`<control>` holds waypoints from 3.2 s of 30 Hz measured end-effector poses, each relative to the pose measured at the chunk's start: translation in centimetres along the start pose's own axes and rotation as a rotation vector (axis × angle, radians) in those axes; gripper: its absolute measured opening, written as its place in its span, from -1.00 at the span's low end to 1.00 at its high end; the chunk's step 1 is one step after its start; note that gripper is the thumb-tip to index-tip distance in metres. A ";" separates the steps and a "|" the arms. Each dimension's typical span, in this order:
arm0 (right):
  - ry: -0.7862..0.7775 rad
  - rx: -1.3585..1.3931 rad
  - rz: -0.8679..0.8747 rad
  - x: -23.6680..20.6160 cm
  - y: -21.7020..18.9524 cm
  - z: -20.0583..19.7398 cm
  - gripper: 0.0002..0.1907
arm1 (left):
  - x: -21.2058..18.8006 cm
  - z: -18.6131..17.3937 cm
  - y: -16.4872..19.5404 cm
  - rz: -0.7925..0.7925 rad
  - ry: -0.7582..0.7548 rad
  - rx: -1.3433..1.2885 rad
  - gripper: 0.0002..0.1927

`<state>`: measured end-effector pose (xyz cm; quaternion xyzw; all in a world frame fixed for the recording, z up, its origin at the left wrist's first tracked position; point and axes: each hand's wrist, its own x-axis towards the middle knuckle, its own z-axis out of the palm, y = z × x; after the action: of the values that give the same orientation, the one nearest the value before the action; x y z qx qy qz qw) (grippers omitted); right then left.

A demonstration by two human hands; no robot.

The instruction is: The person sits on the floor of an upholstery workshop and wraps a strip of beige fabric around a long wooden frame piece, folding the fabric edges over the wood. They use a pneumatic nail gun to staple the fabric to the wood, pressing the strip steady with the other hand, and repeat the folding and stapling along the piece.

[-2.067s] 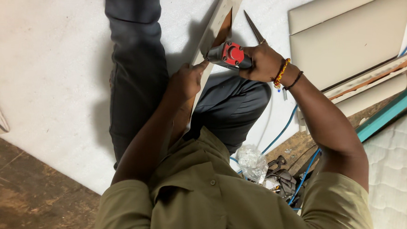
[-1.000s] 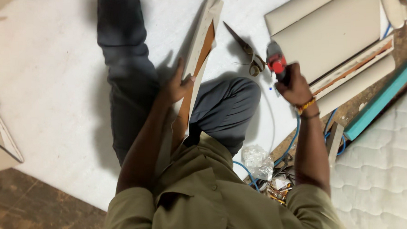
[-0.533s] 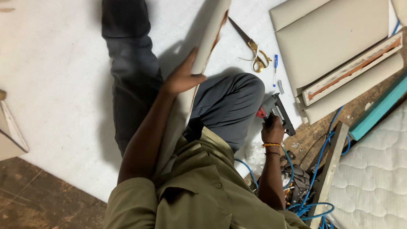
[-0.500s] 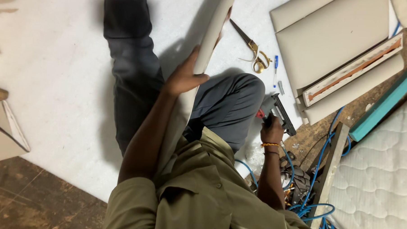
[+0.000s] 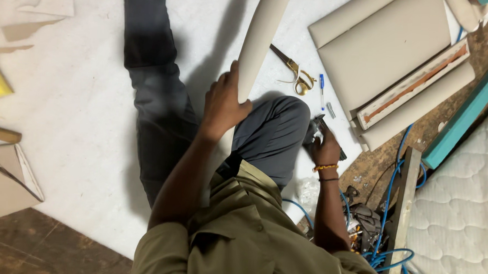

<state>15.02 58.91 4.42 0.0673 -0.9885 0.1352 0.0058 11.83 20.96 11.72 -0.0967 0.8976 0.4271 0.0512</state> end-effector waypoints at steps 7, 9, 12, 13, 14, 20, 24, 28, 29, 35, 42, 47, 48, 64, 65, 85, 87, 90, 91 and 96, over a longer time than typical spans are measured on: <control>0.032 -0.112 -0.906 6.9 -16.3 -2.1 -0.43 | -2.5 4.5 -0.4 0.049 -0.063 0.031 -0.02; 0.033 -0.209 -0.968 10.4 -17.2 -1.9 -0.43 | -2.7 5.0 -0.6 0.015 -0.101 0.016 -0.01; 0.016 -0.274 -0.963 15.4 -15.7 -1.3 -0.39 | -2.5 5.3 -0.8 0.001 -0.153 -0.016 0.01; 0.001 -0.333 -0.908 16.7 -14.9 -0.8 -0.34 | -2.4 5.4 -0.8 -0.004 -0.170 -0.012 0.02; -0.022 -0.389 -0.850 17.9 -14.1 -0.5 -0.29 | -2.4 5.6 -0.7 -0.015 -0.193 -0.009 0.02; -0.032 -0.197 -0.671 24.0 -9.7 1.8 -0.38 | -2.6 6.7 -1.2 -0.038 -0.213 -0.024 0.00; 0.004 -0.131 -0.565 25.4 -9.4 3.9 -0.38 | -2.2 7.4 -2.2 -0.032 -0.199 -0.055 0.05; 0.068 -0.202 -0.614 24.3 -10.3 5.5 -0.40 | -1.9 7.9 -3.4 -0.066 -0.203 -0.116 0.09; 0.031 -0.253 -0.645 23.7 -10.8 5.7 -0.32 | -1.8 8.0 -3.8 -0.090 -0.215 -0.139 0.09; -0.185 -0.141 -0.756 15.6 -14.6 5.1 -0.21 | -1.5 8.9 -6.2 -0.279 -0.306 -0.227 0.13; -0.367 0.287 -0.806 9.0 -17.7 2.9 -0.20 | -1.2 9.8 -9.6 -0.081 -0.248 -0.362 0.11; -0.218 0.753 -0.367 6.1 -16.8 4.7 -0.37 | -2.8 8.6 -11.1 -0.102 -0.335 -0.562 0.05; -0.151 0.881 -0.247 5.3 -16.8 5.6 -0.45 | -3.6 8.2 -11.2 -0.251 -0.415 -0.735 0.08; -0.101 1.008 -0.076 -0.1 -22.3 9.3 -0.56 | -8.4 4.5 -12.2 -0.063 -0.423 -1.131 -0.05; -0.088 1.000 -0.097 0.0 -22.7 9.1 -0.56 | -8.3 4.0 -12.0 -0.077 -0.418 -1.153 -0.07; -0.190 1.481 0.331 -2.5 -25.1 13.4 -0.55 | -9.1 1.1 -8.5 -0.131 -0.250 -1.119 -0.27; -0.170 1.509 0.311 -1.5 -25.9 12.8 -0.55 | -8.7 -0.4 -7.5 -0.007 -0.273 -1.126 -0.34; -0.158 1.521 0.311 0.2 -26.9 12.1 -0.55 | -8.6 -1.9 -6.3 -0.095 -0.264 -1.210 -0.39; -0.157 1.520 0.317 0.7 -27.2 11.9 -0.55 | -8.4 -2.2 -6.0 -0.078 -0.263 -1.208 -0.40; -0.090 1.379 0.193 2.1 -28.4 10.9 -0.58 | -7.0 -2.2 -5.9 -0.067 -0.237 -1.339 -0.48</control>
<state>16.80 28.62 1.60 -0.0269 -0.6778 0.7290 -0.0915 19.97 16.55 9.85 -0.0878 0.4245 0.8965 0.0913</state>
